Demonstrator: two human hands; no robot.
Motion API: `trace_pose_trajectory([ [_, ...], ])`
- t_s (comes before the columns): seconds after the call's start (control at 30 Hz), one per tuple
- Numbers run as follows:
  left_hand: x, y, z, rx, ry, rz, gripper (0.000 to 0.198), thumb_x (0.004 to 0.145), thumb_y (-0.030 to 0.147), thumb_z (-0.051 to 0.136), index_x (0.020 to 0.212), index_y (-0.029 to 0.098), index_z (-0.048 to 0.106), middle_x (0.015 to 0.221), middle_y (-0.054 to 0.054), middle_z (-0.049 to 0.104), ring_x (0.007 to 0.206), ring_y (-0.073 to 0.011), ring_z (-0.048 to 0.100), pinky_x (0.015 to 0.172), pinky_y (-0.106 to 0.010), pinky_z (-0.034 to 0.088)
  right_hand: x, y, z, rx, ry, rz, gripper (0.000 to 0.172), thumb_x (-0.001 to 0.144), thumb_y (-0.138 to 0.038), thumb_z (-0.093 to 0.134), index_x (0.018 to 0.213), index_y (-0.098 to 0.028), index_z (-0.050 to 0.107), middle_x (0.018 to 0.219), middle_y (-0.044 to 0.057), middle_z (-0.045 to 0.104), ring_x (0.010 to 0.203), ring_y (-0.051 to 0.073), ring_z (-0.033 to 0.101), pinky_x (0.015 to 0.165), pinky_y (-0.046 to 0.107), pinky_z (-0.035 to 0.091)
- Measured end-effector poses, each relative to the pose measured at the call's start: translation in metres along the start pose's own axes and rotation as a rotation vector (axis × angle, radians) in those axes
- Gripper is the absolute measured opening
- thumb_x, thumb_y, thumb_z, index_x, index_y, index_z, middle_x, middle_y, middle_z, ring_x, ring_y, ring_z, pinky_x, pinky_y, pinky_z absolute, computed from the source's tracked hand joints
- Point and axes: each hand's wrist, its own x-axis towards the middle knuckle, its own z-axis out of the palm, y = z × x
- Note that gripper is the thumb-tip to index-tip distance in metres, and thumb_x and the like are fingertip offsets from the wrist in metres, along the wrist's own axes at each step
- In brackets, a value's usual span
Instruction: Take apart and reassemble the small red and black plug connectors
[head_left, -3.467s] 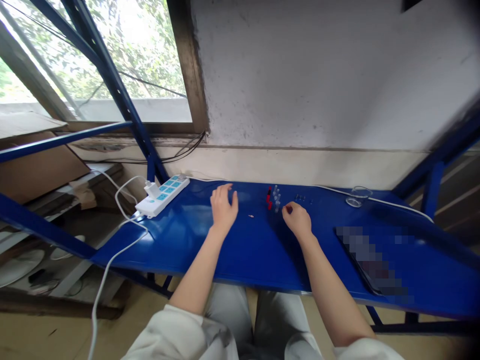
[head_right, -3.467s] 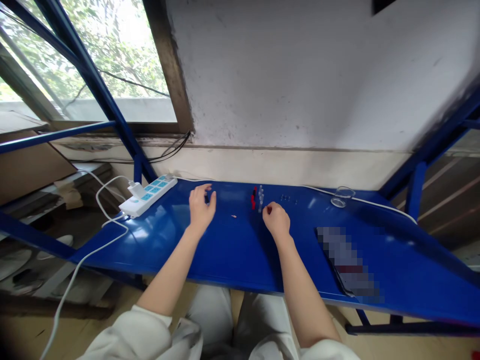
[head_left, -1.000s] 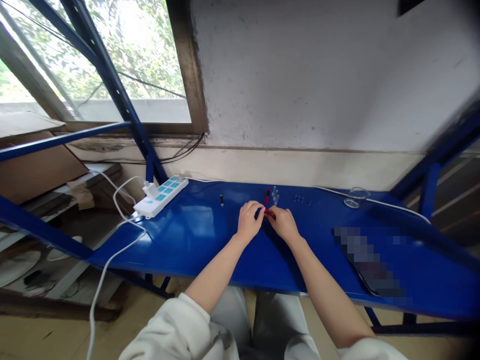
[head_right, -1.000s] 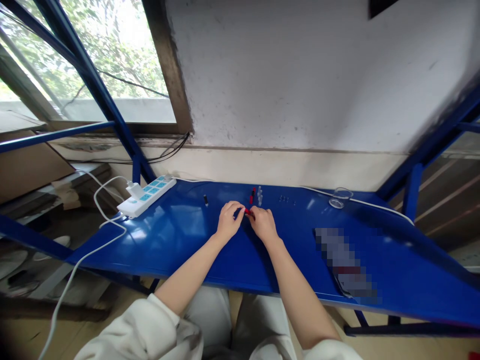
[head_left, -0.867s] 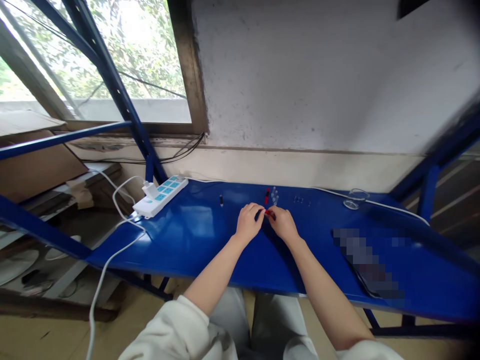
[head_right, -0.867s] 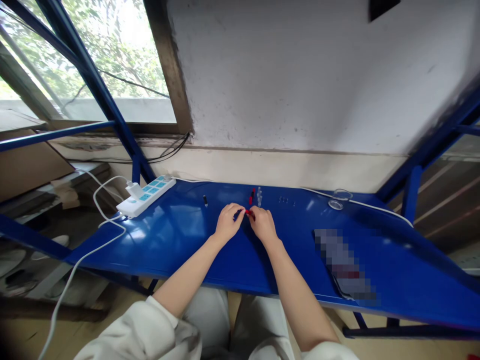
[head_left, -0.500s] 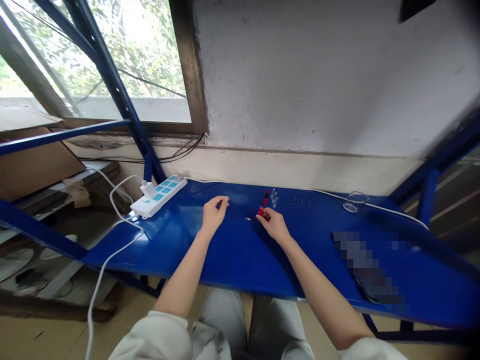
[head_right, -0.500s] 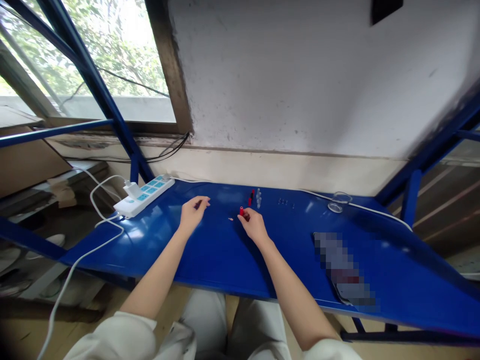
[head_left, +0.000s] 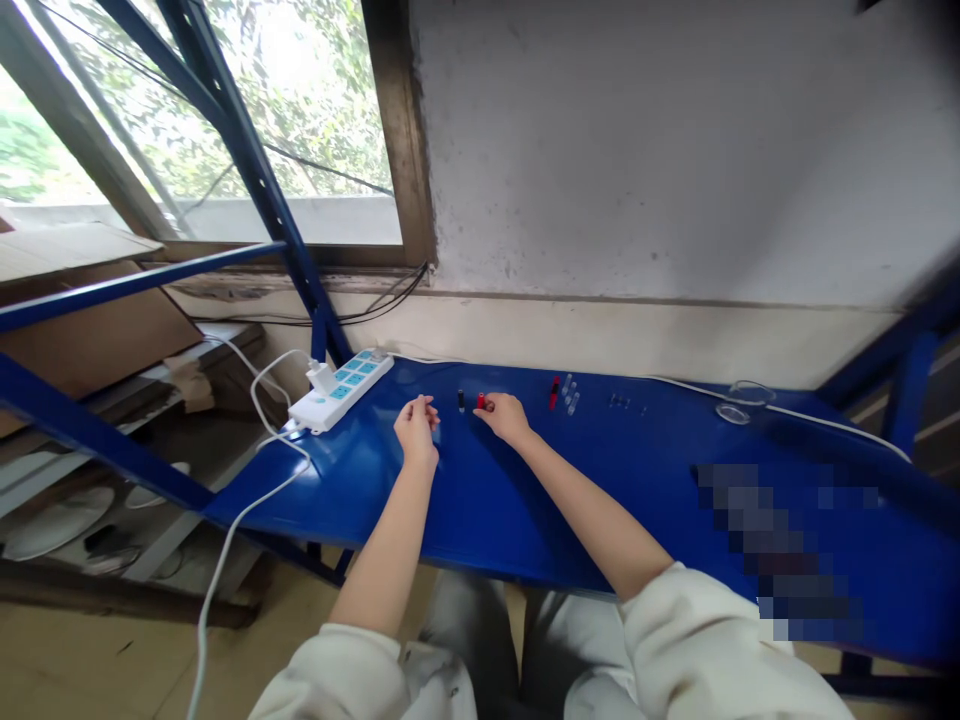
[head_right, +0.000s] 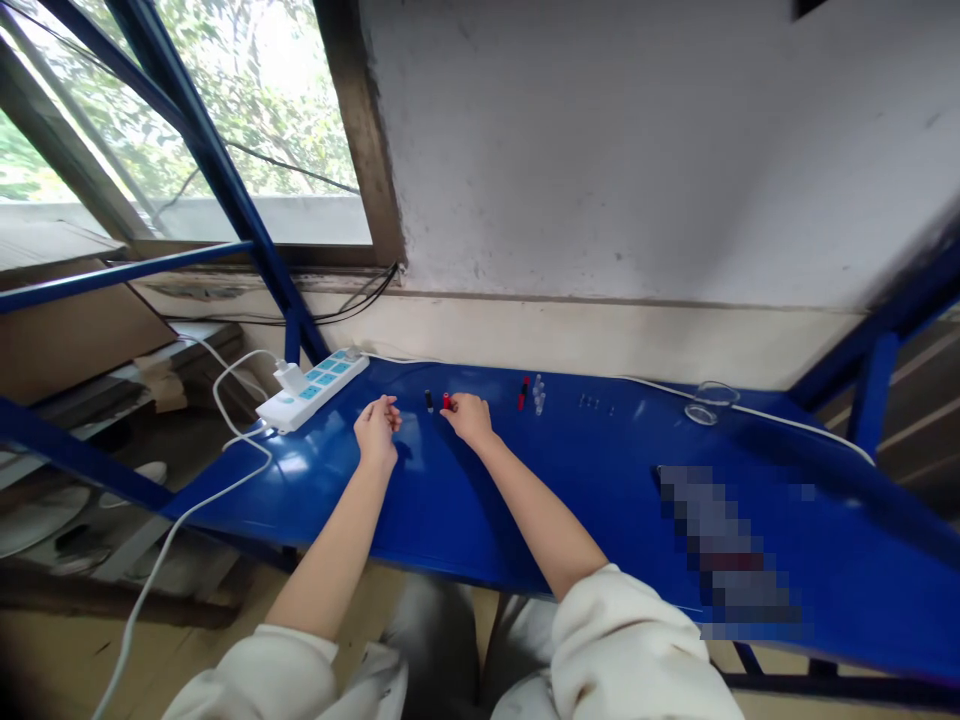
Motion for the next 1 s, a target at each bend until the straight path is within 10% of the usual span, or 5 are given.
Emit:
trace_pose_trajectory([
  [0.77,-0.004,-0.002,0.001,0.016,-0.041,0.016,0.025,0.07,0.037,0.055,0.071,0.013,0.057,0.05,0.003,0.047,0.039,-0.0055,0.041,0.037,-0.018,0.026,0.007,-0.007,0.014,-0.062,-0.071,0.121,0.018,0.071,-0.037,0.061,0.079,-0.021,0.064,0.079,0.002,0.066,0.078,0.018,0.06,0.066,0.028,0.037],
  [1.0,-0.028,-0.006,0.007,0.532,-0.244,0.696,0.025,0.082,0.033,0.044,0.077,0.015,0.06,0.069,-0.003,0.059,0.064,-0.0115,0.054,0.062,-0.023,0.043,-0.029,0.004,-0.039,0.028,0.385,-0.167,0.027,0.082,-0.035,0.044,0.092,-0.018,0.063,0.078,0.005,0.064,0.072,0.015,0.058,0.069,0.026,0.041],
])
